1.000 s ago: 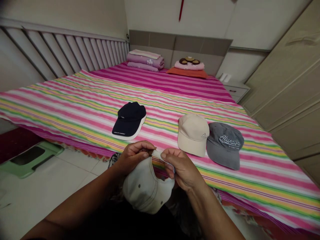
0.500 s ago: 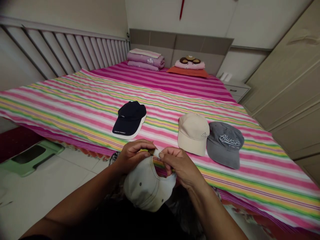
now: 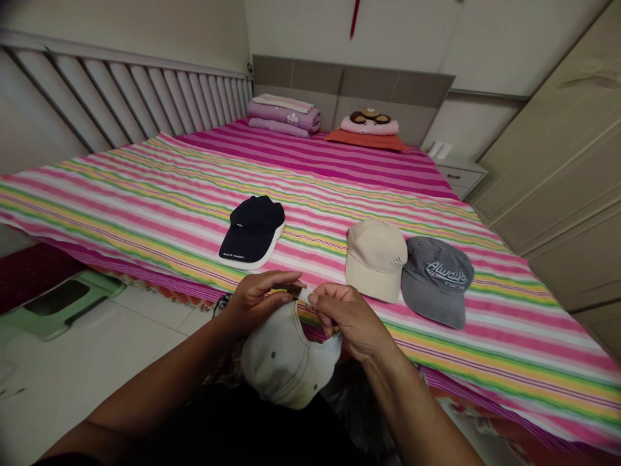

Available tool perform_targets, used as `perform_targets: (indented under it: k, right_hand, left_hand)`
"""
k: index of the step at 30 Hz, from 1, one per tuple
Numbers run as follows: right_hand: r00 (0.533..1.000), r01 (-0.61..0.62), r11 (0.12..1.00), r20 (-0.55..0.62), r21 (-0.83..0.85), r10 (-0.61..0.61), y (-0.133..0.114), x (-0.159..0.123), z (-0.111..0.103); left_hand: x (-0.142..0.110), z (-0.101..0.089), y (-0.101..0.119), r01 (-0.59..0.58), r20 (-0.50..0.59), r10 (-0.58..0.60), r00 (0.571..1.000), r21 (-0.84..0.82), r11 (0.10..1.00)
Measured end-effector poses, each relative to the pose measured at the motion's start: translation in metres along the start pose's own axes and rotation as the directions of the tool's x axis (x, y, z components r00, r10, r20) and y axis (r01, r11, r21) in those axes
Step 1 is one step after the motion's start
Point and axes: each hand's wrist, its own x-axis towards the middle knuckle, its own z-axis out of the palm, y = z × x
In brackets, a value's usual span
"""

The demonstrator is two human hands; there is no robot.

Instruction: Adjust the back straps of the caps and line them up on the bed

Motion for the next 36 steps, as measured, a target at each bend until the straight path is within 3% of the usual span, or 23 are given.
perform_targets:
  k: [20,24,27,31,36]
  right_hand:
    - [0.999,-0.041,0.995,-0.005,-0.089,0.041,-0.005,0.001,-0.004]
    - [0.999,-0.036,0.997,0.024,-0.067,0.037,-0.001,0.002,-0.006]
    - [1.0,-0.023,1.0,0.014,-0.019,0.023,0.002,0.003,-0.002]
    - [1.0,-0.012,0.999,-0.007,0.049,0.013,0.008,0.003,0.006]
    - [0.999,-0.014,0.999,0.036,0.04,0.012,0.01,-0.001,0.009]
  left_hand:
    - [0.002,0.0,0.001,-0.01,0.046,0.011,0.999,-0.031,0.999]
    - [0.003,-0.001,0.003,-0.035,0.097,0.036,0.995,-0.009,0.999]
    - [0.001,0.001,0.003,-0.022,0.074,0.022,0.997,-0.003,1.0]
    - [-0.005,0.009,0.001,0.117,0.034,-0.113,0.993,-0.176,0.977]
    - [-0.013,0.018,-0.004,0.26,0.053,-0.267,0.962,-0.466,0.845]
